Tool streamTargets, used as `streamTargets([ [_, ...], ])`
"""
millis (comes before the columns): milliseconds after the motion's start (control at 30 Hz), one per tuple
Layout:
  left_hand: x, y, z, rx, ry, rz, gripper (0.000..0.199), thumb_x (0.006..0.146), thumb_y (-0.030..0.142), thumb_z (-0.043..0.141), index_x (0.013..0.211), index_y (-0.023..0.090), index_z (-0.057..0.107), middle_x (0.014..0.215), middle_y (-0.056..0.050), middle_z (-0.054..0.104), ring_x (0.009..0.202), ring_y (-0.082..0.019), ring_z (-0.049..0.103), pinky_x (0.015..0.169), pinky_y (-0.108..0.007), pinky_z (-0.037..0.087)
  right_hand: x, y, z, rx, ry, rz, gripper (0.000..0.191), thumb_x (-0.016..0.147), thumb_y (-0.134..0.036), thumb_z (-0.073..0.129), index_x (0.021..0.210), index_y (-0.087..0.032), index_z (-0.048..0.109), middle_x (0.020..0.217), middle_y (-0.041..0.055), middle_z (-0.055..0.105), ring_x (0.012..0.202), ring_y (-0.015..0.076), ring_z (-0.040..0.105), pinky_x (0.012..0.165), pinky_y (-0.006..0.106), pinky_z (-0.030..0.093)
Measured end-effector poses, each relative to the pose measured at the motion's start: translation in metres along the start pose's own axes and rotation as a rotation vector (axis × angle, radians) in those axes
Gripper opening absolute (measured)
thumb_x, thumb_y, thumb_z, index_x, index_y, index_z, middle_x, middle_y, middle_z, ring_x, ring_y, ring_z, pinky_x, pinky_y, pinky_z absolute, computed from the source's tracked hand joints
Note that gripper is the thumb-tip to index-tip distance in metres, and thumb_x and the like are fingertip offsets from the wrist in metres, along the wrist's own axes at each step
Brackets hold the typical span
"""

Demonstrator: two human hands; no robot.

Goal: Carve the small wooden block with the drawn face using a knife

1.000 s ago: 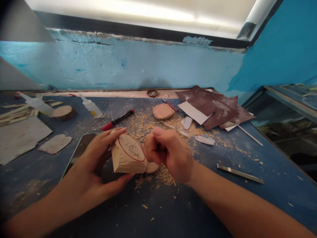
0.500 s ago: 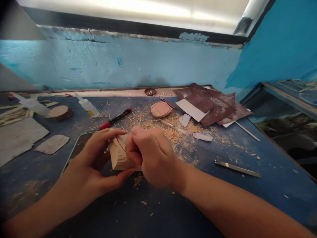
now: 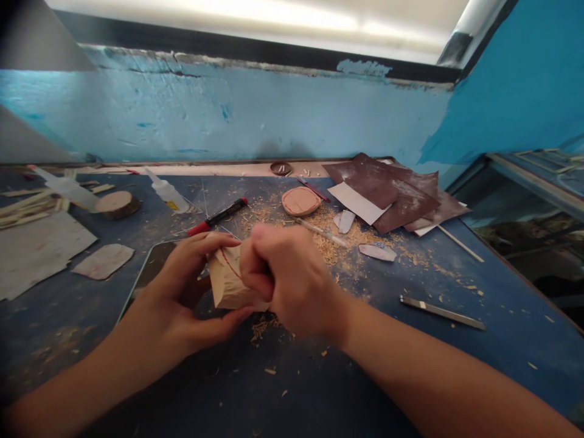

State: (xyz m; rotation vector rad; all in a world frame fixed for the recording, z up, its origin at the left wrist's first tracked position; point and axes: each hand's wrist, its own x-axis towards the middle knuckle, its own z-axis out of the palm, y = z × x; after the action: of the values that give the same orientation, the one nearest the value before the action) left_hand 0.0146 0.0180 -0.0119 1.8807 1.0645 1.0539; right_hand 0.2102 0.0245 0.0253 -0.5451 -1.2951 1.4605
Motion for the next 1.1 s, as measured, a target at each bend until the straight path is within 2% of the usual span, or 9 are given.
streamTargets([
  [200, 0.0, -0.004, 0.0, -0.001, -0.004, 0.026, 0.066, 0.077, 0.026, 0.086, 0.132, 0.042, 0.053, 0.139, -0.002, 0.045, 0.13, -0.026, 0.053, 0.102, -0.043, 0.062, 0.002, 0.001, -0.002, 0.039, -0.042, 0.009, 0.053, 0.104, -0.039, 0.045, 0.054, -0.023, 0.047, 0.05, -0.0048, 0.033, 0.046, 0.0122, 0.029, 0.047, 0.031, 0.027],
  [333, 0.0, -0.006, -0.001, -0.003, 0.006, 0.044, 0.067, 0.077, 0.025, 0.085, 0.133, 0.042, 0.052, 0.14, -0.002, 0.044, 0.132, -0.025, 0.053, 0.105, -0.042, 0.061, -0.001, 0.012, 0.001, 0.007, -0.054, 0.043, 0.057, 0.105, -0.045, 0.045, 0.053, -0.023, 0.043, 0.049, -0.0047, 0.034, 0.047, 0.012, 0.031, 0.049, 0.031, 0.028],
  [500, 0.0, -0.008, -0.004, -0.027, -0.019, 0.016, 0.067, 0.076, 0.023, 0.085, 0.132, 0.036, 0.051, 0.138, -0.005, 0.05, 0.13, -0.026, 0.057, 0.105, -0.043, 0.061, -0.002, 0.015, -0.006, 0.016, -0.046, 0.045, 0.057, 0.105, -0.043, 0.046, 0.053, -0.023, 0.045, 0.048, -0.0051, 0.033, 0.046, 0.0116, 0.031, 0.048, 0.03, 0.028],
  [633, -0.001, -0.006, -0.005, -0.047, -0.007, 0.022, 0.078, 0.07, 0.018, 0.087, 0.137, 0.032, 0.048, 0.146, -0.009, 0.052, 0.129, -0.03, 0.062, 0.109, -0.047, 0.058, -0.001, 0.007, -0.019, 0.019, -0.012, 0.054, 0.054, 0.105, -0.04, 0.047, 0.054, -0.022, 0.047, 0.048, -0.0057, 0.033, 0.045, 0.0108, 0.03, 0.046, 0.03, 0.026],
  [767, -0.002, -0.006, -0.002, -0.076, -0.03, -0.027, 0.096, 0.072, 0.022, 0.086, 0.152, 0.035, 0.036, 0.141, -0.008, 0.058, 0.118, -0.03, 0.07, 0.107, -0.05, 0.06, -0.005, 0.009, -0.023, 0.002, 0.002, 0.041, 0.055, 0.105, -0.041, 0.047, 0.053, -0.022, 0.046, 0.048, -0.0056, 0.032, 0.045, 0.0108, 0.03, 0.047, 0.03, 0.025],
  [900, -0.002, -0.012, 0.0, -0.046, -0.054, -0.047, 0.104, 0.076, 0.032, 0.085, 0.161, 0.039, 0.025, 0.151, -0.008, 0.053, 0.127, -0.036, 0.065, 0.113, -0.056, 0.055, -0.009, 0.013, -0.019, -0.047, -0.002, 0.006, 0.057, 0.106, -0.042, 0.047, 0.053, -0.021, 0.046, 0.049, -0.0047, 0.034, 0.047, 0.0111, 0.031, 0.049, 0.03, 0.027],
  [1100, 0.001, -0.013, 0.002, -0.08, -0.037, -0.085, 0.102, 0.071, 0.033, 0.089, 0.157, 0.038, 0.035, 0.149, -0.007, 0.053, 0.126, -0.037, 0.064, 0.113, -0.061, 0.054, -0.002, -0.009, -0.012, 0.064, 0.012, -0.01, 0.054, 0.104, -0.035, 0.044, 0.052, -0.021, 0.044, 0.049, -0.005, 0.031, 0.046, 0.0104, 0.031, 0.047, 0.029, 0.028],
])
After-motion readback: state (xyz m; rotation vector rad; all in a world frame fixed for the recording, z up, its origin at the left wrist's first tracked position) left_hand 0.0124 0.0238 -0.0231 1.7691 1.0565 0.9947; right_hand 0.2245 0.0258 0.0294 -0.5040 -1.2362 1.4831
